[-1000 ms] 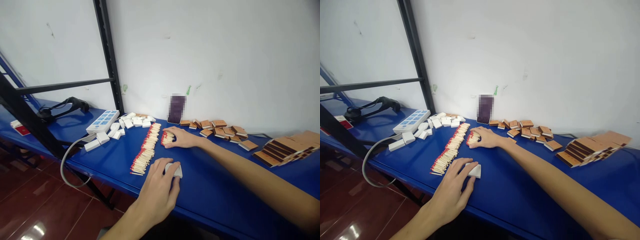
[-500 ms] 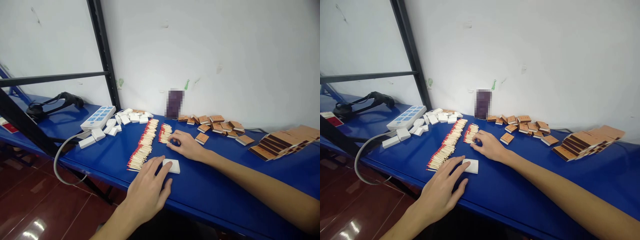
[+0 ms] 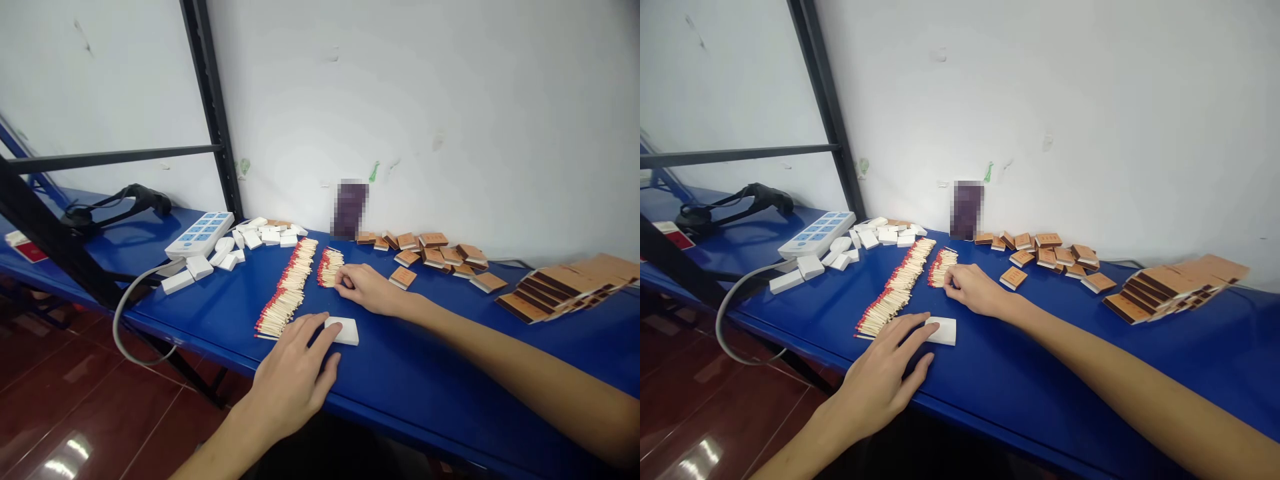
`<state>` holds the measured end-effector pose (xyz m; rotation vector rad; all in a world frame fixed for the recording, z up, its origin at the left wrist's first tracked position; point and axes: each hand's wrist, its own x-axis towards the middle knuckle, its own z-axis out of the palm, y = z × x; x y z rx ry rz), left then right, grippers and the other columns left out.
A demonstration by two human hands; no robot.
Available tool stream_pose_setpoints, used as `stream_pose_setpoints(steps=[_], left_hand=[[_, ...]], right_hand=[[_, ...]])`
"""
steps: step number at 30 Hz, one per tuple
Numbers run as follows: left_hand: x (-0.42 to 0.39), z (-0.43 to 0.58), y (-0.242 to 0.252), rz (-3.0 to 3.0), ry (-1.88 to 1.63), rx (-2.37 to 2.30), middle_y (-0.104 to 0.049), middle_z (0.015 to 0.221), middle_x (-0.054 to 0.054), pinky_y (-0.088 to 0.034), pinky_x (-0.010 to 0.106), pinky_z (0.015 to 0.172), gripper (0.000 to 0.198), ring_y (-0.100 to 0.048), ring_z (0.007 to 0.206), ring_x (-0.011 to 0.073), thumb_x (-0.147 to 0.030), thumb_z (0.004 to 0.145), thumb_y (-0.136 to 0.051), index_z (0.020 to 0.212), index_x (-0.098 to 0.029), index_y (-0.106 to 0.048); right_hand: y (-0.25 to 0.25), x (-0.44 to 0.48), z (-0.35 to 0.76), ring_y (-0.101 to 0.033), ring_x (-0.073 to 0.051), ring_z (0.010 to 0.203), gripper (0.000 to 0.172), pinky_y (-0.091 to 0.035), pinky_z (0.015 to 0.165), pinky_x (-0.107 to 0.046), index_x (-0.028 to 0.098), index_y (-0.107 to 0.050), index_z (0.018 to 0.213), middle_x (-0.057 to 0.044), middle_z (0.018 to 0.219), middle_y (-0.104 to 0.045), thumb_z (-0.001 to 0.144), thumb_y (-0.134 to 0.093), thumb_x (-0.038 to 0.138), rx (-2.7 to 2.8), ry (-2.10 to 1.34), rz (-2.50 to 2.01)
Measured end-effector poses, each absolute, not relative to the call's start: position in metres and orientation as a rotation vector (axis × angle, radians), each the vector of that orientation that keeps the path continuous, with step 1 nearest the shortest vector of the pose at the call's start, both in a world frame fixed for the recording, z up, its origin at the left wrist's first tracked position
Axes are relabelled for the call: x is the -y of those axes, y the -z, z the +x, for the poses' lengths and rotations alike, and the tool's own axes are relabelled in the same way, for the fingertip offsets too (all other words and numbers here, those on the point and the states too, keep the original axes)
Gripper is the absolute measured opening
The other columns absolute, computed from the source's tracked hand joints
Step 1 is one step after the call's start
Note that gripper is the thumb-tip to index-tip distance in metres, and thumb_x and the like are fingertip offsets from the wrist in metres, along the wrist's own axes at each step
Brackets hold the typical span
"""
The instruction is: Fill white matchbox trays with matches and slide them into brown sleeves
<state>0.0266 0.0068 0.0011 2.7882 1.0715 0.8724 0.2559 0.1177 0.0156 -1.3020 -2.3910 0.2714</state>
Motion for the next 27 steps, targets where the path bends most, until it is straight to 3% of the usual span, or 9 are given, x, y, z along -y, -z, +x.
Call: stream_pose_setpoints(steps=[9, 18, 22, 27], left_hand=[[-0.006, 0.027, -0.003, 2.78, -0.867, -1.087, -0.059, 0.134, 0.013, -0.051, 0.052, 0.103, 0.036, -0.057, 0.121, 0.0294, -0.023, 0.098, -0.048, 0.134, -0.018, -0.052], [-0.005, 0.027, -0.005, 2.729, -0.866, -1.091, -0.06, 0.131, 0.013, -0.051, 0.05, 0.102, 0.036, -0.057, 0.12, 0.0288, -0.023, 0.097, -0.049, 0.133, -0.02, -0.052], [-0.004, 0.025, -0.006, 2.597, -0.872, -1.115, -0.053, 0.138, 0.011, -0.05, 0.046, 0.104, 0.037, -0.052, 0.128, 0.0271, -0.024, 0.096, -0.052, 0.133, -0.024, -0.05], [-0.005, 0.029, -0.008, 2.447, -0.853, -1.142, -0.055, 0.135, 0.009, -0.053, 0.044, 0.1, 0.037, -0.055, 0.124, 0.025, -0.025, 0.095, -0.054, 0.132, -0.026, -0.046]], right_hand=[[-0.019, -0.114, 0.259, -0.052, -0.016, 0.074, 0.011, -0.036, 0.066, -0.028, 0.02, -0.05, 0.082, -0.004, 0.082, -0.06, 0.093, -0.049, 0.02, 2.505, -0.227, -1.258], [-0.024, -0.091, 0.258, -0.046, -0.013, 0.064, 0.01, -0.036, 0.061, -0.027, 0.021, -0.049, 0.082, 0.0, 0.077, -0.056, 0.092, -0.048, 0.021, 2.457, -0.342, -1.215], [-0.044, -0.067, 0.258, -0.043, -0.012, 0.058, 0.014, -0.034, 0.056, -0.026, 0.022, -0.052, 0.077, 0.003, 0.066, -0.05, 0.09, -0.052, 0.026, 2.459, -0.505, -1.246], [-0.053, -0.047, 0.258, -0.044, -0.012, 0.061, 0.013, -0.035, 0.057, -0.026, 0.022, -0.054, 0.075, 0.003, 0.068, -0.051, 0.087, -0.056, 0.025, 2.58, -0.641, -1.224]])
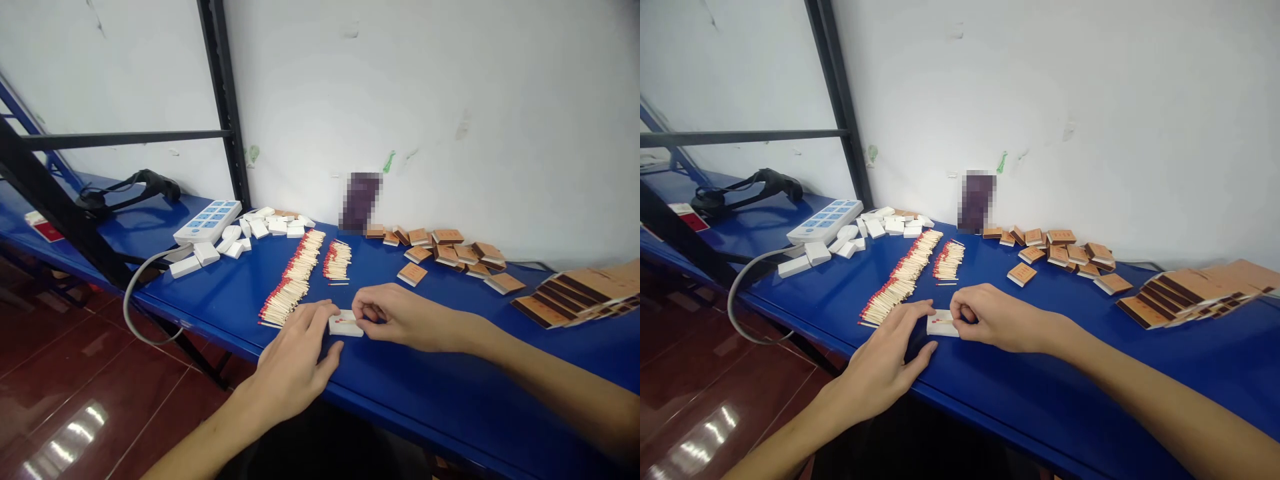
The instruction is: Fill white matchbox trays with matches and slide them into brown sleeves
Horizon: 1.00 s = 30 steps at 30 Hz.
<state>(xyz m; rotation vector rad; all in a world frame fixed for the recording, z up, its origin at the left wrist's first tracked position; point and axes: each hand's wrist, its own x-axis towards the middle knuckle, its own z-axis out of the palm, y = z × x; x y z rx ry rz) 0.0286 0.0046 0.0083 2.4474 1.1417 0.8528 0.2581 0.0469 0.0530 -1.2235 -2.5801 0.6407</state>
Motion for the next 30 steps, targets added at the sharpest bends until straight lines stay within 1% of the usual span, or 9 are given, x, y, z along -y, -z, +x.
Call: stream_pose_setpoints(steps=[4, 9, 12, 14, 16, 21, 26, 30], left_hand=[[-0.006, 0.032, -0.008, 2.459, -0.844, -1.149, -0.059, 0.128, 0.009, -0.052, 0.045, 0.099, 0.043, -0.057, 0.119, 0.0252, -0.022, 0.097, -0.05, 0.139, -0.025, -0.041], [-0.006, 0.031, -0.005, 2.431, -0.871, -1.129, -0.06, 0.124, 0.007, -0.054, 0.042, 0.097, 0.038, -0.06, 0.112, 0.0236, -0.019, 0.096, -0.051, 0.134, -0.028, -0.05], [-0.005, 0.03, -0.002, 2.425, -0.931, -1.129, -0.057, 0.124, 0.007, -0.054, 0.04, 0.097, 0.039, -0.06, 0.11, 0.0233, -0.017, 0.095, -0.052, 0.131, -0.03, -0.053], [-0.005, 0.029, 0.0, 2.428, -0.969, -1.133, -0.056, 0.124, 0.008, -0.054, 0.04, 0.097, 0.037, -0.06, 0.111, 0.023, -0.017, 0.095, -0.052, 0.13, -0.029, -0.054], [-0.005, 0.029, 0.001, 2.429, -0.989, -1.133, -0.056, 0.124, 0.008, -0.055, 0.039, 0.096, 0.037, -0.06, 0.111, 0.0226, -0.016, 0.094, -0.051, 0.129, -0.028, -0.054], [-0.004, 0.028, 0.001, 2.438, -1.006, -1.123, -0.056, 0.124, 0.008, -0.056, 0.037, 0.095, 0.037, -0.06, 0.112, 0.0221, -0.015, 0.094, -0.052, 0.129, -0.028, -0.055], [-0.005, 0.028, 0.001, 2.438, -0.988, -1.117, -0.056, 0.127, 0.008, -0.055, 0.038, 0.097, 0.036, -0.059, 0.114, 0.0222, -0.016, 0.095, -0.051, 0.129, -0.028, -0.054], [-0.005, 0.028, 0.0, 2.433, -0.983, -1.113, -0.057, 0.127, 0.008, -0.055, 0.038, 0.097, 0.036, -0.061, 0.113, 0.0215, -0.017, 0.096, -0.051, 0.13, -0.028, -0.053]], right_hand=[[-0.05, -0.043, 0.252, -0.046, -0.012, 0.063, 0.011, -0.034, 0.057, -0.026, 0.022, -0.058, 0.077, 0.002, 0.071, -0.055, 0.087, -0.058, 0.026, 2.63, -0.603, -1.187], [-0.062, -0.045, 0.248, -0.047, -0.012, 0.058, 0.019, -0.035, 0.055, -0.027, 0.021, -0.065, 0.08, 0.001, 0.067, -0.055, 0.092, -0.054, 0.032, 2.598, -0.616, -1.143], [-0.064, -0.061, 0.252, -0.049, -0.013, 0.059, 0.019, -0.036, 0.058, -0.027, 0.021, -0.067, 0.087, 0.001, 0.067, -0.056, 0.093, -0.052, 0.029, 2.478, -0.43, -1.174], [-0.058, -0.077, 0.255, -0.05, -0.014, 0.062, 0.014, -0.036, 0.06, -0.027, 0.02, -0.066, 0.088, 0.0, 0.069, -0.056, 0.091, -0.053, 0.024, 2.434, -0.244, -1.203], [-0.047, -0.094, 0.257, -0.051, -0.014, 0.065, 0.011, -0.035, 0.062, -0.027, 0.019, -0.065, 0.088, -0.001, 0.073, -0.058, 0.09, -0.055, 0.021, 2.459, -0.17, -1.224], [-0.029, -0.114, 0.254, -0.052, -0.015, 0.069, 0.012, -0.035, 0.064, -0.027, 0.019, -0.064, 0.087, -0.002, 0.078, -0.061, 0.093, -0.055, 0.024, 2.512, -0.22, -1.251], [-0.032, -0.11, 0.253, -0.051, -0.015, 0.069, 0.015, -0.035, 0.063, -0.028, 0.019, -0.063, 0.083, -0.001, 0.075, -0.06, 0.093, -0.055, 0.025, 2.514, -0.267, -1.291], [-0.033, -0.104, 0.255, -0.052, -0.016, 0.069, 0.014, -0.035, 0.063, -0.028, 0.02, -0.061, 0.083, -0.001, 0.076, -0.061, 0.094, -0.053, 0.026, 2.522, -0.318, -1.309]])
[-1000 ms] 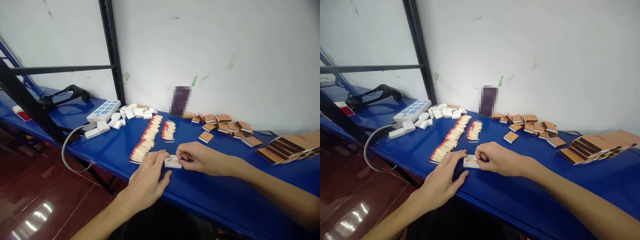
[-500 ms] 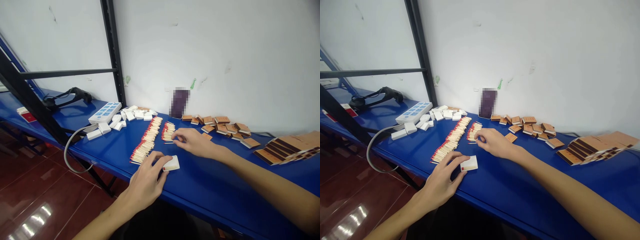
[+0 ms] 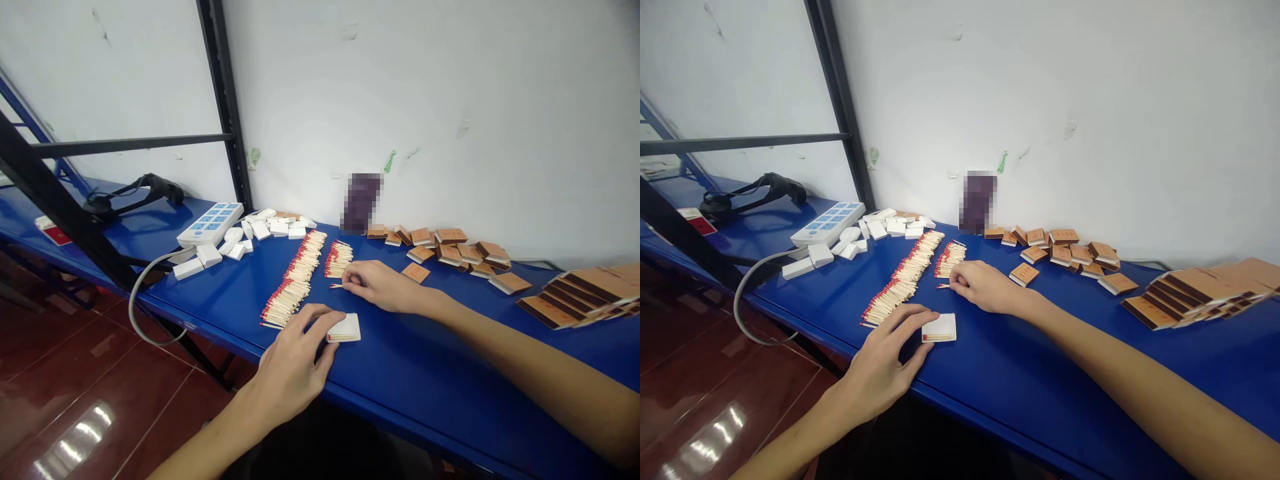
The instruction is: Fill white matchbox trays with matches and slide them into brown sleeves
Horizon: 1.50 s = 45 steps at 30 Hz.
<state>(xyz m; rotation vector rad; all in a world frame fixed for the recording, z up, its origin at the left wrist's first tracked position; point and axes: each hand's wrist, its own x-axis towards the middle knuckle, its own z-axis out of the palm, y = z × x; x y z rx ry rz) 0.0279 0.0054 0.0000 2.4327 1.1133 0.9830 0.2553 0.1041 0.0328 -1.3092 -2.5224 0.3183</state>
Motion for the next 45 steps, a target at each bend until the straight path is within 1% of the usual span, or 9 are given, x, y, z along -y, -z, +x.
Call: stream_pose_setpoints(steps=[3, 8, 12, 18, 25, 30, 34, 39, 45], left_hand=[[-0.005, 0.029, -0.001, 2.42, -0.98, -1.116, -0.058, 0.127, 0.008, -0.056, 0.037, 0.096, 0.035, -0.062, 0.112, 0.0216, -0.017, 0.095, -0.052, 0.129, -0.027, -0.054], [-0.005, 0.029, -0.001, 2.418, -0.981, -1.134, -0.058, 0.126, 0.008, -0.056, 0.038, 0.095, 0.034, -0.062, 0.112, 0.0226, -0.017, 0.095, -0.052, 0.128, -0.027, -0.054], [-0.005, 0.029, -0.002, 2.422, -0.974, -1.136, -0.058, 0.127, 0.009, -0.056, 0.038, 0.096, 0.034, -0.061, 0.113, 0.0225, -0.017, 0.095, -0.052, 0.128, -0.026, -0.054], [-0.006, 0.028, -0.002, 2.419, -0.969, -1.147, -0.058, 0.126, 0.007, -0.055, 0.038, 0.096, 0.035, -0.062, 0.112, 0.0219, -0.017, 0.095, -0.052, 0.128, -0.027, -0.054], [-0.007, 0.028, -0.001, 2.428, -0.983, -1.127, -0.058, 0.127, 0.007, -0.053, 0.037, 0.099, 0.035, -0.061, 0.114, 0.0211, -0.017, 0.095, -0.052, 0.129, -0.027, -0.053], [-0.008, 0.027, 0.0, 2.455, -0.987, -1.113, -0.058, 0.125, 0.006, -0.053, 0.035, 0.098, 0.033, -0.061, 0.112, 0.0195, -0.019, 0.096, -0.053, 0.128, -0.027, -0.054], [-0.008, 0.026, 0.001, 2.487, -0.995, -1.063, -0.059, 0.124, 0.006, -0.053, 0.033, 0.096, 0.031, -0.062, 0.11, 0.0192, -0.019, 0.096, -0.054, 0.126, -0.026, -0.055], [-0.009, 0.027, 0.0, 2.487, -1.017, -1.071, -0.06, 0.123, 0.006, -0.054, 0.032, 0.093, 0.033, -0.063, 0.109, 0.0194, -0.019, 0.095, -0.055, 0.127, -0.026, -0.054], [-0.01, 0.029, -0.002, 2.456, -1.016, -1.095, -0.061, 0.121, 0.004, -0.053, 0.032, 0.091, 0.036, -0.063, 0.105, 0.0187, -0.018, 0.093, -0.057, 0.128, -0.028, -0.052]], right_hand=[[-0.032, -0.098, 0.256, -0.055, -0.017, 0.073, 0.014, -0.037, 0.063, -0.028, 0.021, -0.058, 0.084, -0.003, 0.081, -0.062, 0.095, -0.051, 0.027, 2.534, -0.311, -1.308], [-0.03, -0.092, 0.257, -0.058, -0.019, 0.08, 0.014, -0.039, 0.068, -0.031, 0.021, -0.056, 0.089, -0.006, 0.093, -0.064, 0.097, -0.045, 0.022, 2.57, -0.148, -1.302], [-0.031, -0.09, 0.26, -0.057, -0.018, 0.076, 0.016, -0.038, 0.066, -0.03, 0.021, -0.056, 0.088, -0.006, 0.089, -0.063, 0.098, -0.043, 0.024, 2.551, -0.038, -1.3], [-0.033, -0.088, 0.263, -0.055, -0.017, 0.07, 0.012, -0.034, 0.061, -0.029, 0.021, -0.058, 0.085, -0.004, 0.085, -0.063, 0.093, -0.05, 0.022, 2.576, -0.077, -1.338], [-0.035, -0.09, 0.262, -0.056, -0.018, 0.072, 0.011, -0.032, 0.06, -0.029, 0.022, -0.062, 0.087, -0.004, 0.084, -0.065, 0.093, -0.053, 0.025, 2.561, -0.117, -1.427], [-0.044, -0.087, 0.264, -0.056, -0.018, 0.074, 0.016, -0.029, 0.059, -0.029, 0.02, -0.063, 0.083, -0.005, 0.084, -0.066, 0.093, -0.051, 0.025, 2.648, -0.069, -1.421], [-0.049, -0.084, 0.263, -0.055, -0.017, 0.073, 0.017, -0.029, 0.059, -0.029, 0.02, -0.062, 0.079, -0.004, 0.081, -0.066, 0.091, -0.051, 0.024, 2.662, -0.159, -1.481], [-0.055, -0.082, 0.264, -0.053, -0.017, 0.074, 0.011, -0.032, 0.062, -0.028, 0.02, -0.058, 0.081, -0.004, 0.083, -0.064, 0.089, -0.051, 0.023, 2.676, -0.284, -1.433], [-0.088, -0.058, 0.259, -0.045, -0.012, 0.059, 0.014, -0.031, 0.055, -0.026, 0.021, -0.056, 0.074, 0.003, 0.065, -0.054, 0.087, -0.055, 0.028, 2.694, -0.581, -1.314]])
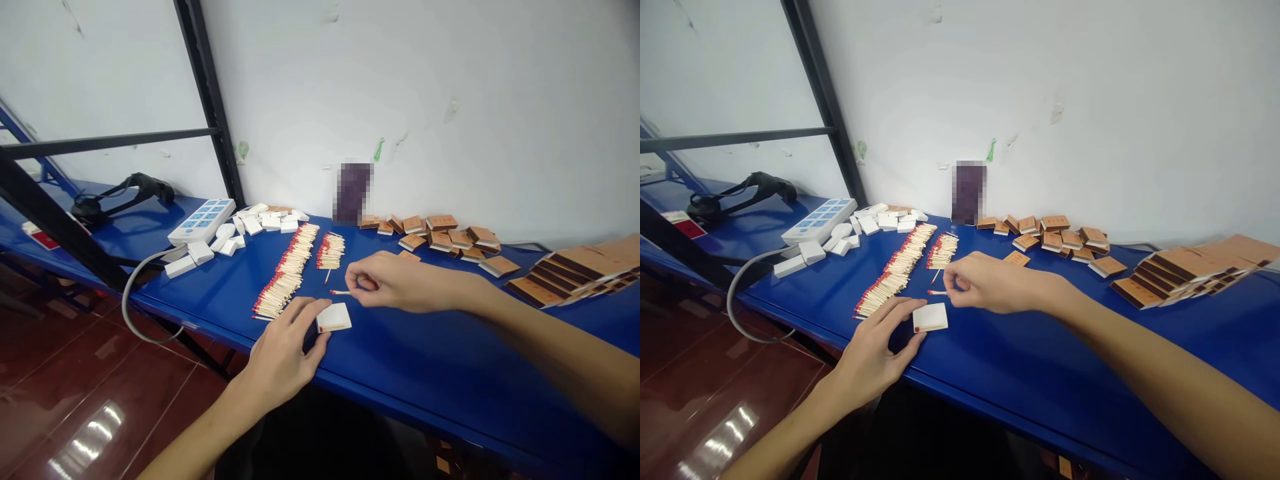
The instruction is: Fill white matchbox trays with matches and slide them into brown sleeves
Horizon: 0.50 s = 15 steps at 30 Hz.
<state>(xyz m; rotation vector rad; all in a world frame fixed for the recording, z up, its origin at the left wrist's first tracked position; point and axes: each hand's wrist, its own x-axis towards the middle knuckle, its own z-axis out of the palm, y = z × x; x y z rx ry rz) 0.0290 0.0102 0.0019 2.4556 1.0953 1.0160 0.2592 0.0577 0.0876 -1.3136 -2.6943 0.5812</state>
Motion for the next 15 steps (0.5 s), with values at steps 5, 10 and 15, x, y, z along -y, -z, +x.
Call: stream_pose_setpoints(steps=[5, 10, 15], left_hand=[[-0.009, 0.027, -0.001, 2.433, -1.011, -1.11, -0.062, 0.115, 0.003, -0.053, 0.03, 0.085, 0.031, -0.064, 0.1, 0.0176, -0.018, 0.093, -0.058, 0.121, -0.027, -0.05], [-0.007, 0.027, -0.002, 2.447, -1.01, -1.096, -0.062, 0.114, 0.003, -0.054, 0.03, 0.085, 0.029, -0.064, 0.101, 0.0179, -0.019, 0.093, -0.058, 0.119, -0.027, -0.05], [-0.01, 0.027, 0.0, 2.482, -1.029, -1.049, -0.061, 0.118, 0.006, -0.054, 0.031, 0.088, 0.02, -0.065, 0.103, 0.0189, -0.019, 0.095, -0.055, 0.114, -0.024, -0.058]], right_hand=[[-0.082, -0.043, 0.246, -0.047, -0.011, 0.062, 0.01, -0.032, 0.056, -0.024, 0.021, -0.056, 0.074, 0.002, 0.07, -0.056, 0.083, -0.056, 0.021, 2.8, -0.673, -1.189], [-0.07, -0.043, 0.237, -0.05, -0.013, 0.065, 0.007, -0.034, 0.06, -0.024, 0.019, -0.059, 0.076, 0.001, 0.071, -0.059, 0.083, -0.057, 0.018, 2.812, -0.652, -1.121], [-0.086, -0.049, 0.248, -0.051, -0.012, 0.057, 0.012, -0.034, 0.056, -0.025, 0.02, -0.07, 0.085, 0.002, 0.065, -0.059, 0.085, -0.058, 0.024, 2.778, -0.739, -1.171]])
